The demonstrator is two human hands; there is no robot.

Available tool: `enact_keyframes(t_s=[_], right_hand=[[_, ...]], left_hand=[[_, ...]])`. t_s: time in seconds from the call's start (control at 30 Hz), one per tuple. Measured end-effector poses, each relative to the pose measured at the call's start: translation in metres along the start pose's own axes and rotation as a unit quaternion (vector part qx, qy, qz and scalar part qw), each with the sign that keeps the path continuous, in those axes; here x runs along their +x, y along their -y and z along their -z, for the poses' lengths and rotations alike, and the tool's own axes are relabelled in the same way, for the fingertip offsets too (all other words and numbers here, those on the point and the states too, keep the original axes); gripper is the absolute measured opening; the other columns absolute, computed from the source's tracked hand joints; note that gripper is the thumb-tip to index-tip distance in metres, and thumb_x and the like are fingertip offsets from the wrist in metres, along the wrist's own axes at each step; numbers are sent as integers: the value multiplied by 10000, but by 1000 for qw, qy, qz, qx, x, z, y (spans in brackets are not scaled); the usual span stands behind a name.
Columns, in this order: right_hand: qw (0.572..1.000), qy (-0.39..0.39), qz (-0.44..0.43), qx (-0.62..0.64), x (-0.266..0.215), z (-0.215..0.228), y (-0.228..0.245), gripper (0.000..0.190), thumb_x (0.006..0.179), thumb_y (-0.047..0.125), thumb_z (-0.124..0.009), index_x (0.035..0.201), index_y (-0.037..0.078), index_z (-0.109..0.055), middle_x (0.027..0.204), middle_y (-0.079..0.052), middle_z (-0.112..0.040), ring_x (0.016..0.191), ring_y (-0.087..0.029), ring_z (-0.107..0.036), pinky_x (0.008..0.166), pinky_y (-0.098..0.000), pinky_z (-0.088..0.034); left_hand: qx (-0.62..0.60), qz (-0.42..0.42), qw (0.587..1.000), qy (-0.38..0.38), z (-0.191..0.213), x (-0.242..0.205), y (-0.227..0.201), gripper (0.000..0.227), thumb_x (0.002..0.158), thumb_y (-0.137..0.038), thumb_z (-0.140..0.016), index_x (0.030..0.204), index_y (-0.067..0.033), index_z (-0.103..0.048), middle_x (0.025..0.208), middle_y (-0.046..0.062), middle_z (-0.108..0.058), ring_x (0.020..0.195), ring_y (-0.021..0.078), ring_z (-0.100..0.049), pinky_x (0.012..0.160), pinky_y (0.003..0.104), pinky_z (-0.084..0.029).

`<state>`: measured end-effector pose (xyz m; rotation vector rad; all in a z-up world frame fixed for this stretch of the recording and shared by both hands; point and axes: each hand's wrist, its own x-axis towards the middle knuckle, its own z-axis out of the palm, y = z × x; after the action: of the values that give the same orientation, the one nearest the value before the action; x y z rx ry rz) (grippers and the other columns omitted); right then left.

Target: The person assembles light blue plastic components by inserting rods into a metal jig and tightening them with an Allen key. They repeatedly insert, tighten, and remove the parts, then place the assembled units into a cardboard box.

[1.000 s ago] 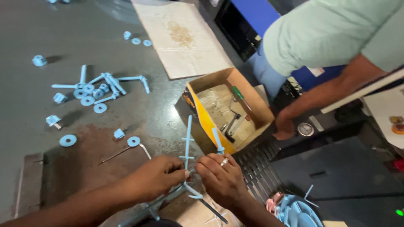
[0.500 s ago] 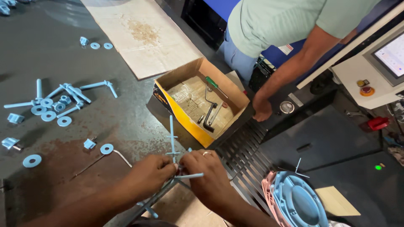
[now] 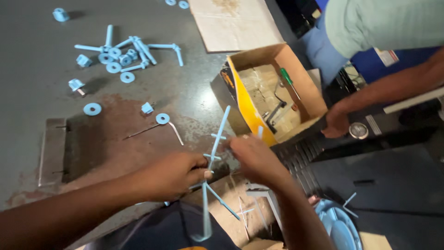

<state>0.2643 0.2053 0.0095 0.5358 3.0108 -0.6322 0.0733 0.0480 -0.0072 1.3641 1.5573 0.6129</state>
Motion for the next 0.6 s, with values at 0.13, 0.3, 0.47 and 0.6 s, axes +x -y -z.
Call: enact_keyframes(t_s=[0.13, 0.3, 0.47, 0.6], right_hand=[[982, -9, 49, 181, 78, -27, 2, 310, 979, 164, -589, 1252, 40, -668, 1139, -160, -730, 1046, -297, -704, 888, -372, -534], [934, -57, 81, 344, 76, -35, 17, 506, 971, 210, -632, 1414, -22, -557, 1347, -170, -678, 1223, -222, -651, 1052, -345, -503], [803, 47, 25, 594, 30, -64, 7, 476, 990, 234, -608, 1416, 32, -548, 1305, -127, -684, 1203, -178, -674, 1068, -343, -514], [856, -59, -2, 513, 18, -85, 1, 187, 1043, 153, -674, 1138, -2, -632, 1076, -84, -675, 969, -134, -661, 872, -307, -546]], left_hand=[[-33, 10, 997, -64, 2, -16, 6, 300, 899, -343, -652, 1062, -106, -739, 969, 151, -758, 918, 331, -735, 816, 445, -550], [-24, 17, 990, -136, 4, -27, 26, 359, 869, -306, -672, 1181, -138, -730, 1095, 146, -736, 1040, 358, -695, 896, 468, -520], [-15, 54, 989, -135, 2, -14, 39, 335, 818, -280, -715, 1113, -124, -742, 1097, 137, -732, 1050, 357, -696, 931, 468, -525], [33, 16, 986, -163, 1, -6, 25, 307, 769, -232, -750, 1039, -94, -705, 1018, 123, -750, 984, 343, -716, 867, 467, -553]])
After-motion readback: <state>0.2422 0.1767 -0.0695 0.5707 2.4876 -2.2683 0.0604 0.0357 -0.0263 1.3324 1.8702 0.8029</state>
